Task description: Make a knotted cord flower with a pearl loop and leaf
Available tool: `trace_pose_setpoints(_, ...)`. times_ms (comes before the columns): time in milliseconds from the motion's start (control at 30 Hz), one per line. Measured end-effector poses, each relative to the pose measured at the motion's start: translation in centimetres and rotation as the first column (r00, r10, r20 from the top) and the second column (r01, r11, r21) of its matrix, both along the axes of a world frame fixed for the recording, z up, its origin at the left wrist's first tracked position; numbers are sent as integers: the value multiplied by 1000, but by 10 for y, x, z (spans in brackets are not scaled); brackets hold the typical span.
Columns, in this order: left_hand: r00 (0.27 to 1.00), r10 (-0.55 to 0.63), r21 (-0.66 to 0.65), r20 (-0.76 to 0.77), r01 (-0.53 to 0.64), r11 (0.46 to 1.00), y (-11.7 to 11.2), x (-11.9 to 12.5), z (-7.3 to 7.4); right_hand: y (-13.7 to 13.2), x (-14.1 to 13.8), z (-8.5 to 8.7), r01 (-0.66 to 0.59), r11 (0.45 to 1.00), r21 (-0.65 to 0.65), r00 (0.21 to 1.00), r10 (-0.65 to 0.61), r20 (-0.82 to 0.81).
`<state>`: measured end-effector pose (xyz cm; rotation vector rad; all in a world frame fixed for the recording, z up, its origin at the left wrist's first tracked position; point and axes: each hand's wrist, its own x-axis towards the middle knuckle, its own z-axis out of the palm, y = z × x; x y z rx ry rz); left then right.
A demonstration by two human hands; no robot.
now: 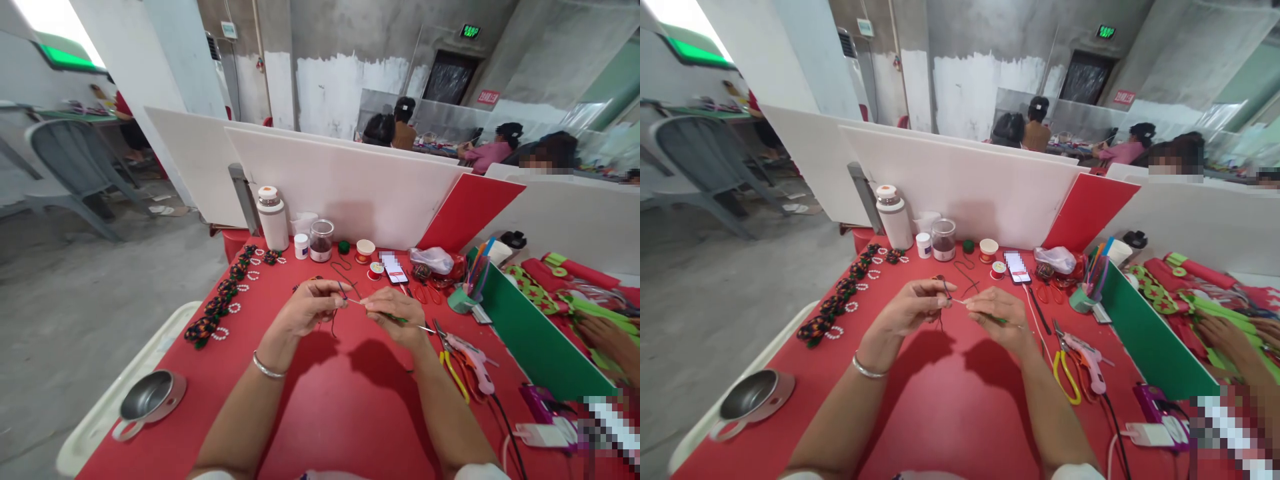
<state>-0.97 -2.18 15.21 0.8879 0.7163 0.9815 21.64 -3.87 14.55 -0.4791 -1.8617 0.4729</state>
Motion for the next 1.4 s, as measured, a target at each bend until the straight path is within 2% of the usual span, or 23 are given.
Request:
trace_pose_setpoints(133, 1000, -18, 96, 5, 18, 995, -1, 4, -1, 3, 0, -5, -76, 976, -204, 995, 61, -75)
trace_pose_setpoints(200, 1000, -24, 153, 3, 23, 988, -3, 10, -2, 3, -8, -10, -109, 960, -257, 985, 70, -155)
trace_pose_setpoints(267, 1000, -12, 193, -17, 15, 981, -6, 17, -3, 2, -17, -16, -59, 968, -244, 980, 9, -200)
trace_pose_setpoints(367, 994, 105, 237, -11, -99, 966, -7, 26, -6, 1, -27, -21, 67, 981, -183, 978, -100, -181)
trace_pose_setpoints(467, 984, 176, 276, -4, -168, 946, -6, 27, -8, 1, -26, -23, 107, 981, -161, 979, -132, -152)
trace_pose_setpoints(667, 989, 145, 315, -37, -126, 940, -7, 23, -5, 0, -21, -25, 171, 973, -152, 968, -195, -157)
trace_pose_setpoints(800, 977, 211, 329, -12, -195, 924, -7, 22, -5, -4, -26, -22, 187, 977, -106, 966, -203, -159)
trace_pose_setpoints(933, 968, 248, 340, -32, -223, 914, -4, 22, -8, -9, -31, -16, 289, 956, -45, 952, -292, -94)
trace_pose_setpoints(1067, 934, 356, 336, -10, -332, 881, -6, 31, -9, -13, -37, -15, 423, 888, 179, 905, -425, -31)
trace_pose_setpoints(1167, 912, 403, 267, 77, -408, 873, -9, 40, -8, -13, -42, -20, 480, 816, 322, 870, -489, -57)
trace_pose_setpoints(1267, 936, 305, 111, 174, -326, 939, -12, 42, -6, -11, -45, -24, 499, 792, 352, 862, -495, -109)
trace_pose_setpoints(1333, 950, 199, 26, 240, -211, 977, -11, 38, -4, -10, -44, -24, 458, 828, 325, 889, -439, -133)
trace_pose_setpoints(1400, 952, 111, -6, 284, -114, 993, -10, 32, -2, -7, -39, -22, 373, 890, 260, 927, -348, -140)
